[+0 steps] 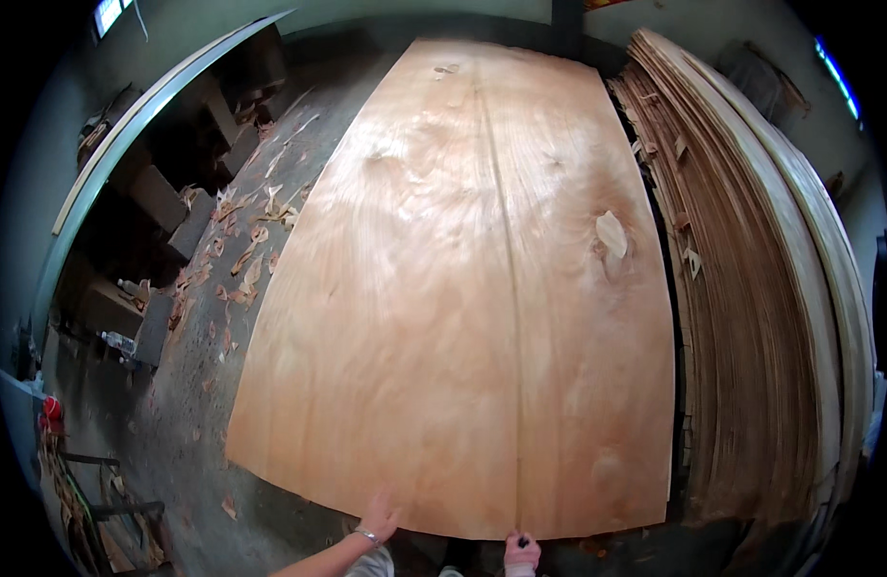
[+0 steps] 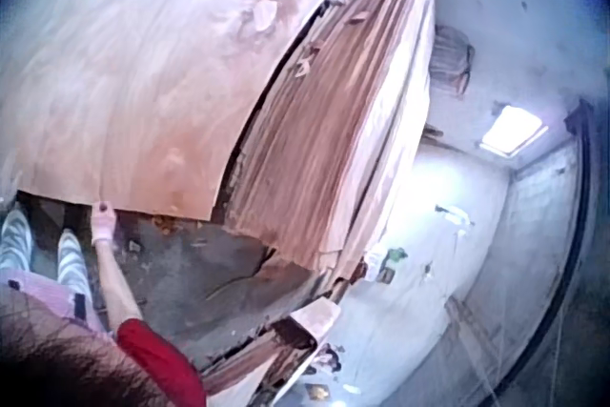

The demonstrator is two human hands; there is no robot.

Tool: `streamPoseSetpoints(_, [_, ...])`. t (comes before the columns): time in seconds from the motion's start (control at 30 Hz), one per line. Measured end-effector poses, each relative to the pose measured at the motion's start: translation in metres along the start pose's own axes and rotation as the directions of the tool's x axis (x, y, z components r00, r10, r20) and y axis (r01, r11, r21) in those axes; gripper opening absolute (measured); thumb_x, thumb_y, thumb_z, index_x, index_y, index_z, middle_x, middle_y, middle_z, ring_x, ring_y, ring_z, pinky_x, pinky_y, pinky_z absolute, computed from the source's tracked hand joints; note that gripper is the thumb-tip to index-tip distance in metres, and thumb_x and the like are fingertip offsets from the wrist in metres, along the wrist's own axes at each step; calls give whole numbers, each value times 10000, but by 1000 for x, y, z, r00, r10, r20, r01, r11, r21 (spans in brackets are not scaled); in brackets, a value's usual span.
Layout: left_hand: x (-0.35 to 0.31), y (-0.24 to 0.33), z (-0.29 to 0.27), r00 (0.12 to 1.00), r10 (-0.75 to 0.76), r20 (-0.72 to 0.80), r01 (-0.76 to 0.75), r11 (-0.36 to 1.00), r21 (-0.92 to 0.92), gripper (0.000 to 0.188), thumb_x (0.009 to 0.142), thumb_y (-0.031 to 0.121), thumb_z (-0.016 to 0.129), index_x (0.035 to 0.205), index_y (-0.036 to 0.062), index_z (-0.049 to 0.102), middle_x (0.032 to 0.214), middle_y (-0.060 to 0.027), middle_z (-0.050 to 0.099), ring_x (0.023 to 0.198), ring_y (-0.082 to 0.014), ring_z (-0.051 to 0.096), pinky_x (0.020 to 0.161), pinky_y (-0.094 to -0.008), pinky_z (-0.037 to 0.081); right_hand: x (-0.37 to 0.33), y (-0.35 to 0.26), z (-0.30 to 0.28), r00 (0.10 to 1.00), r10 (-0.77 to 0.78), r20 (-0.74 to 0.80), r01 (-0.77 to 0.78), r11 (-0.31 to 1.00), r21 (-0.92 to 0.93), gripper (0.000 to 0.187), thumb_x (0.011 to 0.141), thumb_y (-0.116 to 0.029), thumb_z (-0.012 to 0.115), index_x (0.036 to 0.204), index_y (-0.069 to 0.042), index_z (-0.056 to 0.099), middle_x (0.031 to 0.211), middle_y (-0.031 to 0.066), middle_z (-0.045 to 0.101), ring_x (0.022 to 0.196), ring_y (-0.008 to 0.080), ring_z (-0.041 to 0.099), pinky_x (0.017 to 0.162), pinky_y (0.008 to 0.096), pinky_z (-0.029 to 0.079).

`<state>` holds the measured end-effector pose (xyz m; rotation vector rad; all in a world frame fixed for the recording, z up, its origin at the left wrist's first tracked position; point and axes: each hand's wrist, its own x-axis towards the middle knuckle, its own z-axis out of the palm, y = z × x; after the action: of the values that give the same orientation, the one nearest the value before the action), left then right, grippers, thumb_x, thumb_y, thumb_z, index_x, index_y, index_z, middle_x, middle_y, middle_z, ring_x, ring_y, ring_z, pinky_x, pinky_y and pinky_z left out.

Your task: The person places large plywood sheets on a work table, identifies small defects, and applies white adhesive patches and tape to repair the surface using a small blade.

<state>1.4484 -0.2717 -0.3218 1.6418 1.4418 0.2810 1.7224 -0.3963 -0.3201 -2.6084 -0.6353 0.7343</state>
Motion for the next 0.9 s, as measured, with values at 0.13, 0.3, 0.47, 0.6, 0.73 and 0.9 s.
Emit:
streamPoseSetpoints(0.13, [17,22,41,997,78,22,-76,993,-85,577,794,232,522,1270,-18,312,1302,-246,312,1190,-385,325,1004,-417,252,-80,1,-86,943,62,326,-47,998,-52,244,786,-221,604,900,-6,604,749,68,597,674,144,552,603,253,448])
streamPoseSetpoints(0.3, [4,104,21,980,20,198,25,975,-221,542,802,155,520,1261,-30,299,1179,-236,437,1013,-321,494,849,-363,420,-179,57,-205,512,681,524,-752,650,-111,378,794,-347,551,964,-11,581,845,186,604,804,275,580,684,382,446])
streamPoseSetpoints(0.47, [-24,81,39,958,-46,284,99,980,-174,493,808,191,527,1216,-34,366,1077,-204,521,928,-283,555,812,-339,443,-213,162,-254,635,602,484,-482,798,-361,354,783,-347,534,961,-46,591,875,186,602,834,315,569,704,398,444])
streamPoseSetpoints(0.6, [-16,61,96,898,-55,437,165,962,-219,507,815,265,524,1206,-33,400,1136,-205,514,992,-276,544,851,-342,426,-219,217,-249,707,511,489,-293,841,-455,339,774,-347,521,958,-74,599,899,186,600,857,347,559,719,411,442])
streamPoseSetpoints(0.73, [12,137,142,911,-63,408,232,895,-381,587,807,347,545,1230,-18,366,1125,-192,526,1007,-271,527,850,-354,421,-212,234,-219,750,439,494,-220,870,-440,327,761,-352,513,949,-104,610,928,180,599,881,372,550,735,422,440])
streamPoseSetpoints(0.9, [45,203,148,814,-114,570,517,588,-622,449,808,303,572,1132,27,428,931,-101,563,840,-196,561,720,-324,455,-208,228,-203,742,439,507,-198,866,-459,364,768,-395,496,948,-100,609,945,184,593,909,371,541,762,427,432])
